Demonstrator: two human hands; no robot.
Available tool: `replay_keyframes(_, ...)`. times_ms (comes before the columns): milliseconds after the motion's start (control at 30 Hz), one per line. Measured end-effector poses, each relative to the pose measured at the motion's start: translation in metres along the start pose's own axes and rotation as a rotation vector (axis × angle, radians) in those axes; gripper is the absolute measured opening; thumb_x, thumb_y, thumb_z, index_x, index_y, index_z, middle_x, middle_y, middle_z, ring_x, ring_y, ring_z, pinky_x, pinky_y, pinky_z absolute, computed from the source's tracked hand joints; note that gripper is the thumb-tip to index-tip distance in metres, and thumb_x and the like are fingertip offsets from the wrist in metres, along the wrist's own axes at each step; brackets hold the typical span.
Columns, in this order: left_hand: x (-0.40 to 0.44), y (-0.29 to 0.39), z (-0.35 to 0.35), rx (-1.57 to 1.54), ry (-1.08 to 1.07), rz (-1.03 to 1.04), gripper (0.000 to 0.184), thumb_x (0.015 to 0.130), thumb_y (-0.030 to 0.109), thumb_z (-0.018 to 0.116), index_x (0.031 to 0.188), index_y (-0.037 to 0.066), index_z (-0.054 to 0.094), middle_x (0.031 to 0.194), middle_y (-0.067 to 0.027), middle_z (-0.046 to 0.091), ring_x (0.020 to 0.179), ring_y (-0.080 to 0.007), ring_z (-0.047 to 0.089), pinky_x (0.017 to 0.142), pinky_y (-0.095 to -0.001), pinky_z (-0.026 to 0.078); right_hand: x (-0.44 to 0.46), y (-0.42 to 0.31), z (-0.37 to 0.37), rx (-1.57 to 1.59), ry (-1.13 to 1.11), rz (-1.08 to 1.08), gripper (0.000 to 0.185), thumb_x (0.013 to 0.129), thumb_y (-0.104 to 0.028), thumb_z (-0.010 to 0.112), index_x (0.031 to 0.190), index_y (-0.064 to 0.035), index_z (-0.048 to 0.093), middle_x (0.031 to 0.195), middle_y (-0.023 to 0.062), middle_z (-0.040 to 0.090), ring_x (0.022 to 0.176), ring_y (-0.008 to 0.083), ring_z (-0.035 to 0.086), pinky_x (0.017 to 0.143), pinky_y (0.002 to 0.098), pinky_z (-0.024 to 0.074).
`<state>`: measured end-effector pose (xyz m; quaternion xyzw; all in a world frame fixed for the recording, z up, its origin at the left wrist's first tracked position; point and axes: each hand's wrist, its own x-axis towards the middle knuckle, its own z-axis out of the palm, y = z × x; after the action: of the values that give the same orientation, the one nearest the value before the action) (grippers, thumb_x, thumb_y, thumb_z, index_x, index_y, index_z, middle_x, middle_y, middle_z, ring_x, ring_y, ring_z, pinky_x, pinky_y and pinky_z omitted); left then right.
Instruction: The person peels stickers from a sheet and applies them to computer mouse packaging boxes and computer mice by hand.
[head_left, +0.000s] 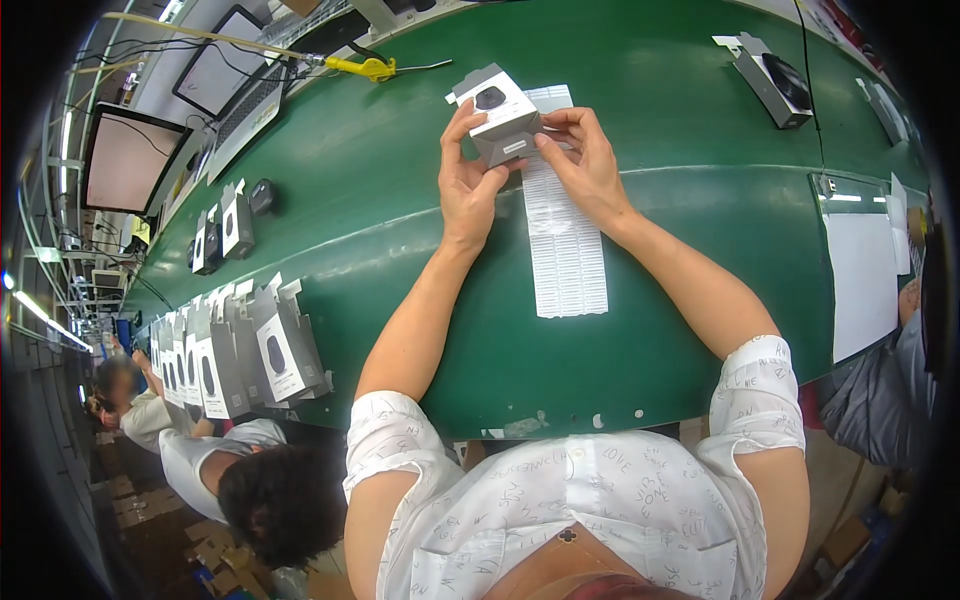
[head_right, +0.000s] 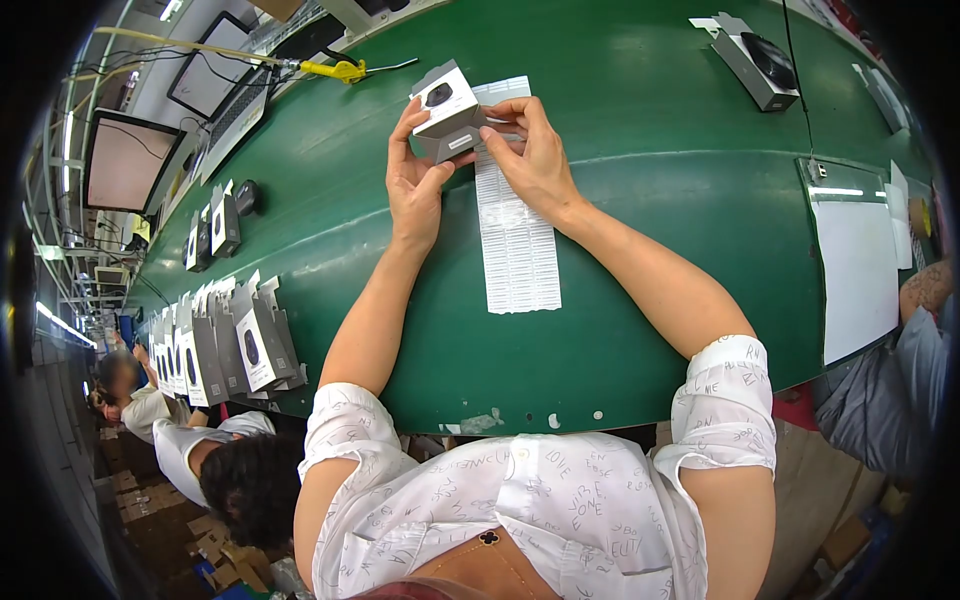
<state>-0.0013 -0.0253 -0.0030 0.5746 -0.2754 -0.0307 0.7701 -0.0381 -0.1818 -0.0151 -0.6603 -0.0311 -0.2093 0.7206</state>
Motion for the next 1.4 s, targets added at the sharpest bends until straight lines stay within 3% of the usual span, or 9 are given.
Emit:
replay_keyframes(267, -0.004, -0.002, 0.009, -0.109, -0.046, -0.002, 0.069, 0.072, -0.016, 0.049, 0.135, 0.009, 0.041, 0.157, -0.0085, 0.011, 0.134, -0.0329, 0.041, 0.103, -0.0460, 0.049, -0.001, -0.003, 0.001, -0.022, -0.023, 0.014, 0.044, 0.089, -0.014, 0.068, 0.121, 0.0047, 0.044, 0.119, 0.0172, 0.057, 0.103, 0.0221, 0.064, 0.085, 0.0325, 0.0556)
replay_keyframes(467, -0.007, 0.001, 0.014, 0.044, -0.085, 0.033, 0.077, 0.068, -0.017, 0.045, 0.139, 0.011, 0.036, 0.158, -0.0062, 0.009, 0.132, -0.0293, 0.042, 0.099, -0.0353, 0.048, -0.003, -0.005, -0.001, -0.122, -0.038, -0.004, 0.066, 0.078, -0.023, 0.080, 0.129, -0.0002, 0.044, 0.122, 0.0159, 0.055, 0.109, 0.0250, 0.060, 0.088, 0.0370, 0.0522)
replay_keyframes(667, -0.007, -0.001, 0.018, 0.200, -0.132, 0.114, 0.076, 0.063, -0.013, 0.043, 0.135, 0.010, 0.039, 0.156, -0.0082, 0.012, 0.142, -0.0285, 0.026, 0.105, -0.0378, 0.041, -0.004, -0.002, 0.000, -0.297, -0.050, -0.144, 0.095, 0.069, -0.029, 0.086, 0.143, -0.0036, 0.030, 0.132, 0.0179, 0.048, 0.120, 0.0300, 0.052, 0.096, 0.0382, 0.0465)
replay_keyframes(800, -0.009, 0.002, 0.015, 0.311, -0.200, 0.111, 0.077, 0.065, -0.013, 0.045, 0.138, 0.010, 0.037, 0.159, -0.0084, 0.011, 0.138, -0.0237, 0.032, 0.099, -0.0361, 0.046, -0.003, -0.005, 0.002, -0.234, -0.028, -0.093, 0.091, 0.071, -0.020, 0.083, 0.143, -0.0028, 0.030, 0.129, 0.0194, 0.051, 0.116, 0.0303, 0.056, 0.095, 0.0396, 0.0478)
replay_keyframes(900, -0.013, 0.003, 0.017, 0.441, -0.244, 0.118, 0.083, 0.068, -0.012, 0.048, 0.146, 0.011, 0.028, 0.159, -0.0115, 0.011, 0.123, -0.0288, 0.052, 0.095, -0.0381, 0.048, 0.003, -0.011, -0.002, -0.230, 0.092, -0.180, 0.084, 0.071, -0.014, 0.081, 0.139, -0.0005, 0.033, 0.117, 0.0178, 0.059, 0.103, 0.0278, 0.062, 0.090, 0.0385, 0.0503)
replay_keyframes(1000, -0.015, 0.003, 0.022, 0.417, -0.210, 0.139, 0.085, 0.072, -0.012, 0.051, 0.149, 0.012, 0.023, 0.158, -0.0131, 0.013, 0.123, -0.0336, 0.052, 0.092, -0.0398, 0.051, 0.022, -0.014, -0.020, -0.408, 0.352, -0.289, 0.086, 0.070, -0.020, 0.083, 0.138, 0.0014, 0.035, 0.116, 0.0174, 0.060, 0.100, 0.0276, 0.061, 0.087, 0.0390, 0.0482)
replay_keyframes(1200, -0.014, 0.000, 0.023, 0.524, -0.123, 0.125, 0.067, 0.087, -0.010, 0.051, 0.147, 0.005, 0.025, 0.153, -0.0132, 0.021, 0.115, -0.0288, 0.058, 0.081, -0.0297, 0.053, 0.045, 0.024, -0.058, -0.741, 0.592, -0.019, 0.099, 0.068, -0.028, 0.079, 0.145, -0.0016, 0.022, 0.144, 0.0216, 0.032, 0.131, 0.0411, 0.028, 0.106, 0.0552, 0.0215)
replay_keyframes(1300, -0.010, 0.003, 0.022, 0.535, -0.057, 0.122, 0.065, 0.086, -0.009, 0.053, 0.146, 0.005, 0.030, 0.151, -0.0132, 0.025, 0.119, -0.0293, 0.055, 0.087, -0.0336, 0.051, 0.040, 0.020, -0.055, -0.792, 0.559, -0.122, 0.100, 0.071, -0.025, 0.077, 0.148, -0.0034, 0.017, 0.152, 0.0215, 0.019, 0.136, 0.0422, 0.023, 0.108, 0.0562, 0.0195)
replay_keyframes(1400, 0.003, 0.004, -0.005, 0.850, 0.029, 0.194, 0.064, 0.083, -0.006, 0.057, 0.143, 0.004, 0.036, 0.150, -0.0157, 0.028, 0.127, -0.0341, 0.046, 0.102, -0.0411, 0.041, 0.040, 0.018, -0.053, -0.849, 0.541, -0.117, 0.098, 0.071, -0.028, 0.077, 0.147, -0.0035, 0.021, 0.151, 0.0222, 0.019, 0.136, 0.0424, 0.021, 0.110, 0.0554, 0.0167)
